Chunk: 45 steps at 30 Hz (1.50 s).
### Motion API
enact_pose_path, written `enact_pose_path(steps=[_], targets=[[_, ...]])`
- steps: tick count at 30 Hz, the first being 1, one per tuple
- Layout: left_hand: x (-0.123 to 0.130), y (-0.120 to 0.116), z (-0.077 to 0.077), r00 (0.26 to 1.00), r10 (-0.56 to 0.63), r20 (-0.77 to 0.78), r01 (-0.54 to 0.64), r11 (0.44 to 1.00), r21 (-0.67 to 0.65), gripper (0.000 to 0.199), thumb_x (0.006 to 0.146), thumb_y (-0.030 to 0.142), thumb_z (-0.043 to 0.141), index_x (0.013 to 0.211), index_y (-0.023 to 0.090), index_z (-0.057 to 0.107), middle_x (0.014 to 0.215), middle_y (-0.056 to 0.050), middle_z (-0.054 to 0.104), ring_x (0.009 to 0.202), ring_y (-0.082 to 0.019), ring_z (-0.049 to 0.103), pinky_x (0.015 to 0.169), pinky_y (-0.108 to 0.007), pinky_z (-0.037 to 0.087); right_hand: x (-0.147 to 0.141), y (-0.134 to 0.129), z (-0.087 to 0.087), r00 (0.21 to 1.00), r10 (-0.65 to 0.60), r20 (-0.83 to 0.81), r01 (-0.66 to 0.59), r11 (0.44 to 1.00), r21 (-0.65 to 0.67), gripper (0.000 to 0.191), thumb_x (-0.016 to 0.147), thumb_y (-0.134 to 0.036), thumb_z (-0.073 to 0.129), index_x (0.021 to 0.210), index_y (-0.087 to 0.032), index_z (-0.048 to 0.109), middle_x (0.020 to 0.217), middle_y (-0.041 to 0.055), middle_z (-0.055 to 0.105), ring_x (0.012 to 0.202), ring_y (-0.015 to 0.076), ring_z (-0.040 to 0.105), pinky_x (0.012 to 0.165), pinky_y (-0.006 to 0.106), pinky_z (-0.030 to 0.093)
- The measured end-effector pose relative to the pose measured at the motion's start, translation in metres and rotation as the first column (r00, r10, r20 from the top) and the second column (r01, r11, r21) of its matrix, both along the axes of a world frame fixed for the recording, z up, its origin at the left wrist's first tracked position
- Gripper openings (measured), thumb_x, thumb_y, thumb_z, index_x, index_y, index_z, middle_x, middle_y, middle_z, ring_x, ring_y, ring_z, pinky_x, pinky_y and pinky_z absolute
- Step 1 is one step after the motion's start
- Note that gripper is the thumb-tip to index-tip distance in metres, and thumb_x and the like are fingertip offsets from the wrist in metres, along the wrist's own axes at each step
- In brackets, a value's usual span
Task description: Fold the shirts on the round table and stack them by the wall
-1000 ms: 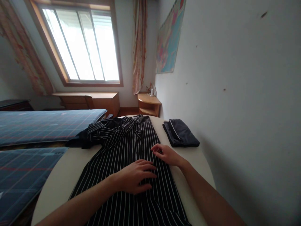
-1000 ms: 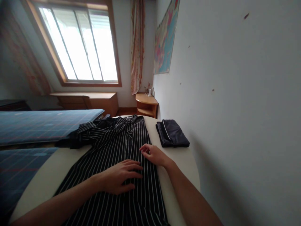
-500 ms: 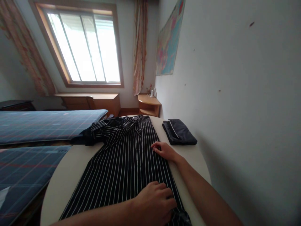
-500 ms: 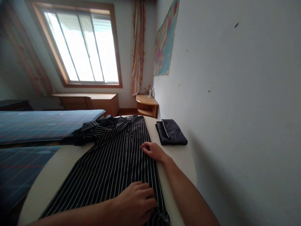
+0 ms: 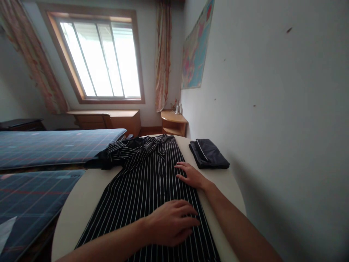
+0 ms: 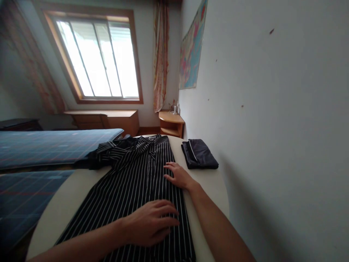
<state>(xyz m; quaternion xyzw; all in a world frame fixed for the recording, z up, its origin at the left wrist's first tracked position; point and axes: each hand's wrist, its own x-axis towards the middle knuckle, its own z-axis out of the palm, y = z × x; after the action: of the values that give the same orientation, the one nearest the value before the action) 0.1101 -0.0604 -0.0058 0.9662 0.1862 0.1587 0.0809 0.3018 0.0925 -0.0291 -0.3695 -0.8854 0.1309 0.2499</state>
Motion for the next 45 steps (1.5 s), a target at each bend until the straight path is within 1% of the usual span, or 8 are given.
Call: enact_pose_path(steps=[3,7,15,18,21,26,37,45], targets=[[-0.011,0.011,0.001,0.983,0.157,-0.1,-0.167,0.981,-0.098,0.059,0.092,0.04,0.06,0.147,0.028,0.042,0.16,-0.011,0.031,0.146,-0.041,0.025,0.113,-0.064,0.029,0.0,-0.001,-0.001,0.997,0.012,0.071,-0.011,1.0,-0.028,0.048,0.091,-0.04,0.061,0.134,-0.02,0.06,0.141,0.0125,0.055,0.135,0.0247,0.046,0.115,0.041,0.034],[-0.014,0.004,0.003,0.983,0.086,-0.163,-0.129,0.951,-0.28,0.067,0.095,0.05,0.052,0.155,0.032,0.029,0.164,-0.01,0.016,0.148,-0.042,0.01,0.114,-0.071,0.016,0.0,-0.001,0.005,0.993,-0.021,0.12,0.02,1.0,0.009,0.037,0.09,-0.038,0.063,0.122,-0.019,0.068,0.126,0.0113,0.066,0.121,0.0238,0.057,0.108,0.037,0.039],[0.011,-0.011,0.018,0.992,-0.117,-0.038,0.083,0.863,-0.498,0.052,0.101,0.049,0.041,0.149,0.031,0.041,0.158,-0.005,0.036,0.149,-0.035,0.019,0.118,-0.062,0.021,0.004,-0.007,0.025,0.923,-0.252,0.29,0.256,0.966,0.023,0.029,0.098,-0.038,0.05,0.102,-0.021,0.073,0.1,0.0073,0.075,0.093,0.0209,0.069,0.086,0.029,0.044],[0.006,0.01,0.018,0.999,-0.02,0.037,0.033,0.913,-0.406,0.043,0.101,0.036,0.044,0.142,0.027,0.05,0.147,-0.006,0.052,0.141,-0.026,0.041,0.117,-0.048,0.033,0.002,-0.007,0.027,0.881,-0.319,0.349,0.317,0.946,0.064,0.036,0.1,-0.042,0.045,0.094,-0.021,0.072,0.096,0.0078,0.075,0.092,0.0216,0.069,0.085,0.029,0.043],[-0.005,0.039,0.005,0.985,0.167,0.033,-0.157,0.966,-0.208,0.038,0.096,0.031,0.053,0.133,0.025,0.058,0.146,-0.007,0.052,0.14,-0.03,0.041,0.115,-0.052,0.034,-0.007,-0.003,0.029,0.854,-0.379,0.355,0.362,0.925,0.117,0.037,0.1,-0.042,0.042,0.089,-0.02,0.071,0.096,0.009,0.075,0.093,0.0221,0.068,0.085,0.03,0.042],[-0.017,0.069,-0.02,0.916,0.372,0.147,-0.354,0.925,-0.138,0.034,0.093,0.013,0.047,0.121,0.023,0.064,0.134,-0.005,0.06,0.125,-0.021,0.054,0.11,-0.044,0.043,-0.037,0.022,0.038,0.846,-0.452,0.282,0.442,0.891,0.1,0.028,0.098,-0.039,0.047,0.097,-0.02,0.068,0.098,0.0095,0.074,0.092,0.0225,0.068,0.081,0.031,0.044],[-0.02,0.083,-0.032,0.896,0.402,0.189,-0.364,0.908,-0.207,0.022,0.095,0.013,0.054,0.105,0.023,0.071,0.114,-0.002,0.069,0.107,-0.018,0.062,0.092,-0.032,0.054,-0.105,0.108,0.035,0.684,-0.659,0.313,0.677,0.733,0.065,0.047,0.088,-0.053,0.059,0.111,-0.013,0.067,0.108,0.0199,0.072,0.101,0.0302,0.069,0.082,0.036,0.051],[-0.016,0.087,-0.031,0.915,0.381,0.134,-0.383,0.924,-0.015,0.014,0.099,0.022,0.052,0.1,0.021,0.066,0.104,-0.002,0.068,0.097,-0.018,0.061,0.083,-0.03,0.053,-0.111,0.127,0.022,0.689,-0.661,0.296,0.683,0.729,0.04,0.028,0.094,-0.028,0.05,0.105,-0.013,0.071,0.108,0.0191,0.072,0.102,0.028,0.069,0.085,0.036,0.049]])
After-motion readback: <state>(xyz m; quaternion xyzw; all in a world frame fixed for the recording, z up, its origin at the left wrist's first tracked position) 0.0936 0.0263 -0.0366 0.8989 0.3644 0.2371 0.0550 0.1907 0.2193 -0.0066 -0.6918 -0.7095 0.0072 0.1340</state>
